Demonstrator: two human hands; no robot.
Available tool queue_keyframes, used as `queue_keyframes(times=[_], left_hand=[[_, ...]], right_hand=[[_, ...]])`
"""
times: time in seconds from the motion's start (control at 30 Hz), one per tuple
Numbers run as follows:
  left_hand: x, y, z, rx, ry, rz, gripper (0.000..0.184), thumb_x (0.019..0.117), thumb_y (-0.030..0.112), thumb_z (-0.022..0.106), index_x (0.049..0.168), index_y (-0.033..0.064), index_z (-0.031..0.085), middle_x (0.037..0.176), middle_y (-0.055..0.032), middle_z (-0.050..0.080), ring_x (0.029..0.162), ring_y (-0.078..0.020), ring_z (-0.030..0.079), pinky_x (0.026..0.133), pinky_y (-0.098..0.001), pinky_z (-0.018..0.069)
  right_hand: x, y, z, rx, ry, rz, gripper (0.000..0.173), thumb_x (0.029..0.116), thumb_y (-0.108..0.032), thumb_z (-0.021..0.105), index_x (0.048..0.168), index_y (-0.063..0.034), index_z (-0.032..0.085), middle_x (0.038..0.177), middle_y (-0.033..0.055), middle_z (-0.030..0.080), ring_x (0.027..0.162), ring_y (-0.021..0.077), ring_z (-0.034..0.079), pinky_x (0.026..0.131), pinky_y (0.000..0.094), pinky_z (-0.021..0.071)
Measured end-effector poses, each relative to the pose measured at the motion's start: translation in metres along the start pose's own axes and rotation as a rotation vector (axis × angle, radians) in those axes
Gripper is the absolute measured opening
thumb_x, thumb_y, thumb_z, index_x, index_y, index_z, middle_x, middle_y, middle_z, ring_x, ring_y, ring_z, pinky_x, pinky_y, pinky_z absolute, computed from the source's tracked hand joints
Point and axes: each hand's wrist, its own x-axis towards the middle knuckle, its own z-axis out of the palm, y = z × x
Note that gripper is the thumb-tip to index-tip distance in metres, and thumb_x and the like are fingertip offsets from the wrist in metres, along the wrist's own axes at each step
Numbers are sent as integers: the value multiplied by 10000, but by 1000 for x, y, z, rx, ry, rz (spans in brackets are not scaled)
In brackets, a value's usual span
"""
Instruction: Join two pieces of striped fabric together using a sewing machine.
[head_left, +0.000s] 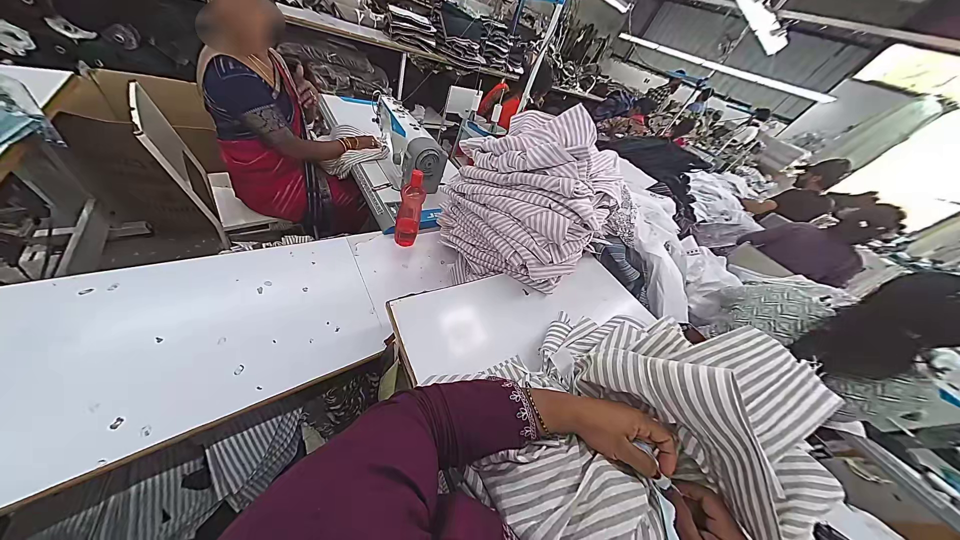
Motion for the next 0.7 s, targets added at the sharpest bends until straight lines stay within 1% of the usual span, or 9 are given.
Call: queue_keyframes(times=[0.07, 0.3, 0.37, 0.53, 0.7], left_hand=[[0, -1, 1, -17, 7, 7, 151, 919, -78, 586, 1048, -126, 649, 894, -178, 658, 784, -172, 601, 710, -325, 476], [-1, 1, 0, -13, 4, 4, 154, 919, -82, 584, 1049, -132, 650, 918, -190, 663, 820, -186, 612, 752, -336, 485], [-1, 2, 0, -7, 2, -8, 160, 926, -78, 583, 1061, -128, 651, 927, -191, 666, 818, -185, 611, 746, -334, 483], [0, 2, 0, -8, -6, 1, 164, 923, -82, 584, 1065, -131, 649, 926, -191, 666, 821, -183, 609, 757, -332, 484], [-1, 2, -1, -12, -7, -12, 165, 922, -86, 583, 1066, -135, 648, 927, -194, 670, 819, -183, 613, 757, -336, 487]], right_hand=[[0, -1, -1, -2, -3, 11, 279, 959, -115, 565, 917, 154, 627, 684, 67, 567, 627, -7, 478, 625, 179, 415], [0, -2, 0, 5, -1, -1, 281, 957, -109, 555, 895, 157, 618, 671, 56, 549, 621, -20, 460, 615, 165, 395], [0, -3, -1, -8, -5, 2, 281, 958, -108, 554, 897, 158, 622, 669, 64, 550, 615, -10, 458, 612, 178, 396], [-2, -2, -2, -15, -1, 13, 286, 958, -122, 557, 917, 152, 626, 668, 55, 555, 614, -15, 462, 611, 173, 399], [-1, -2, -2, -8, -6, 4, 297, 960, -121, 555, 921, 166, 620, 669, 60, 552, 613, -15, 460, 611, 174, 399]])
